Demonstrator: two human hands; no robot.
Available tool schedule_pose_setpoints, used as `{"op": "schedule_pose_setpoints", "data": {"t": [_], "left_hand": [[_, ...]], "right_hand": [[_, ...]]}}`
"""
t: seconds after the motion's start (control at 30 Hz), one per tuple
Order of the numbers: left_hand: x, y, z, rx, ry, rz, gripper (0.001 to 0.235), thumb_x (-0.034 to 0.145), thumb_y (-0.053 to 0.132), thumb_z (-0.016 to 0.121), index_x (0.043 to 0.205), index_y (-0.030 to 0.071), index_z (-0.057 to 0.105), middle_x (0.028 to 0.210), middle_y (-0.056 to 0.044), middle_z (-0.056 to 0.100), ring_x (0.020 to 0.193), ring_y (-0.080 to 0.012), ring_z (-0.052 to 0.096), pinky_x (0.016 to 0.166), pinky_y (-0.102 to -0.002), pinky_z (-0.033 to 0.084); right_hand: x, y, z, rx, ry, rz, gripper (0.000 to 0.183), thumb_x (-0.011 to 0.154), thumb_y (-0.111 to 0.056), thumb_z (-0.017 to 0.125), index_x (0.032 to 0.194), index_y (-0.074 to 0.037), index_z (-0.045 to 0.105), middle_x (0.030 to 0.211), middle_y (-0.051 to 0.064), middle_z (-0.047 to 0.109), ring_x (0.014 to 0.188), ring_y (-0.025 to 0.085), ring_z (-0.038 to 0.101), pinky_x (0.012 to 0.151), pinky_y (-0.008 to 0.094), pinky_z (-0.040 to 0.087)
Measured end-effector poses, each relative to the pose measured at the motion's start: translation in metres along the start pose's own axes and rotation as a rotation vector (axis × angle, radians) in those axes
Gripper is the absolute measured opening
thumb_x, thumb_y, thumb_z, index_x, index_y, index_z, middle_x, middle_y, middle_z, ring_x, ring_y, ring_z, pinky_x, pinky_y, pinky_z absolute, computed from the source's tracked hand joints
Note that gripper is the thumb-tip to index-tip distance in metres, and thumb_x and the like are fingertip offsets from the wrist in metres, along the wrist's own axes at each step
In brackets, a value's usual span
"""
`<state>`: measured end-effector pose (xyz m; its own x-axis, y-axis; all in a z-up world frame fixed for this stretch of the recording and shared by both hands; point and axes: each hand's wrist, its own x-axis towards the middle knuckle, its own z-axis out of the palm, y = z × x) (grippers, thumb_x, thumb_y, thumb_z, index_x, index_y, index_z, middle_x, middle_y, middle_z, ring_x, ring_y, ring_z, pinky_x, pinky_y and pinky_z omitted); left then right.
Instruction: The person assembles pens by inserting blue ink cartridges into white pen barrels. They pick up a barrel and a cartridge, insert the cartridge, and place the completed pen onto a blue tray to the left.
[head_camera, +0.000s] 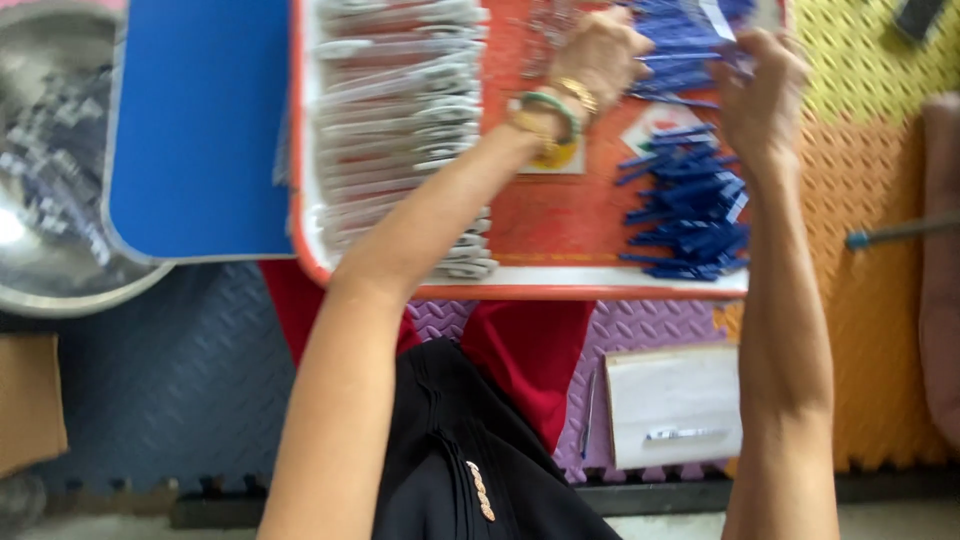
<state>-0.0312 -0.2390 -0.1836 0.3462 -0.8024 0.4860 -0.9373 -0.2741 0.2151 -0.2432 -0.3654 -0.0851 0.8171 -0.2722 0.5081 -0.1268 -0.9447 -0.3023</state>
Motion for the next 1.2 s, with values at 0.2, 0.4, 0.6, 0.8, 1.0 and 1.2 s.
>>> {"op": "schedule_pose_setpoints", "data": {"t": [0.2,0.4,0.6,0.8,1.0,1.2], "left_hand": [[-0.048,-0.029,-0.141,-0.261,0.116,-0.009,0.011,0.088,0.023,0.081,0.098,0.025,0.082,0.099,-0.002,0.076,0.088,-0.0270,0.079,0.068,-0.043,0.063],[-0.222,-0.162,-0.335,-0.191,-0.112,-0.113,0.015,0.122,0.021,0.063,0.127,0.011,0.054,0.121,-0.014,0.056,0.111,-0.0351,0.052,0.097,-0.050,0.033],[-0.319,-0.204,-0.335,0.073,-0.258,-0.480,0.032,0.109,0.024,0.081,0.135,0.005,0.082,0.105,-0.016,0.083,0.094,-0.0334,0.076,0.088,-0.049,0.062],[-0.323,-0.196,-0.318,0.084,-0.275,-0.539,0.021,0.102,0.022,0.073,0.115,0.006,0.080,0.096,-0.016,0.080,0.086,-0.0407,0.074,0.071,-0.056,0.060],[-0.335,-0.221,-0.295,0.219,-0.324,-0.601,0.024,0.094,0.023,0.072,0.115,0.014,0.081,0.096,-0.012,0.077,0.090,-0.0407,0.076,0.073,-0.055,0.063],[-0.328,-0.186,-0.361,-0.296,-0.036,-0.729,0.055,0.095,0.006,0.073,0.149,0.010,0.060,0.113,-0.018,0.079,0.094,-0.0309,0.080,0.076,-0.045,0.066]], "right_hand": [[-0.040,-0.043,-0.049,0.065,0.078,0.172,0.018,0.129,-0.009,0.079,0.124,0.007,0.085,0.097,0.015,0.072,0.082,0.021,0.063,0.065,0.037,0.046],[-0.097,-0.047,-0.067,0.211,0.192,0.308,0.018,0.130,-0.001,0.081,0.113,0.001,0.075,0.087,0.010,0.063,0.078,0.020,0.058,0.074,0.038,0.045],[-0.060,-0.107,-0.045,0.209,-0.025,0.371,0.015,0.122,-0.016,0.076,0.116,-0.003,0.077,0.093,0.007,0.066,0.079,0.018,0.055,0.066,0.038,0.043],[-0.028,-0.142,0.008,0.097,-0.259,0.342,0.019,0.121,-0.018,0.059,0.121,-0.002,0.068,0.102,0.017,0.068,0.090,0.030,0.059,0.071,0.048,0.048],[-0.030,-0.167,0.057,-0.130,-0.293,0.151,0.020,0.122,-0.025,0.057,0.121,-0.007,0.065,0.117,0.020,0.075,0.119,0.037,0.058,0.093,0.053,0.048],[-0.041,-0.168,0.047,-0.012,-0.192,0.025,0.016,0.120,-0.025,0.064,0.123,-0.010,0.068,0.140,0.019,0.074,0.129,0.038,0.064,0.095,0.050,0.049]]}}
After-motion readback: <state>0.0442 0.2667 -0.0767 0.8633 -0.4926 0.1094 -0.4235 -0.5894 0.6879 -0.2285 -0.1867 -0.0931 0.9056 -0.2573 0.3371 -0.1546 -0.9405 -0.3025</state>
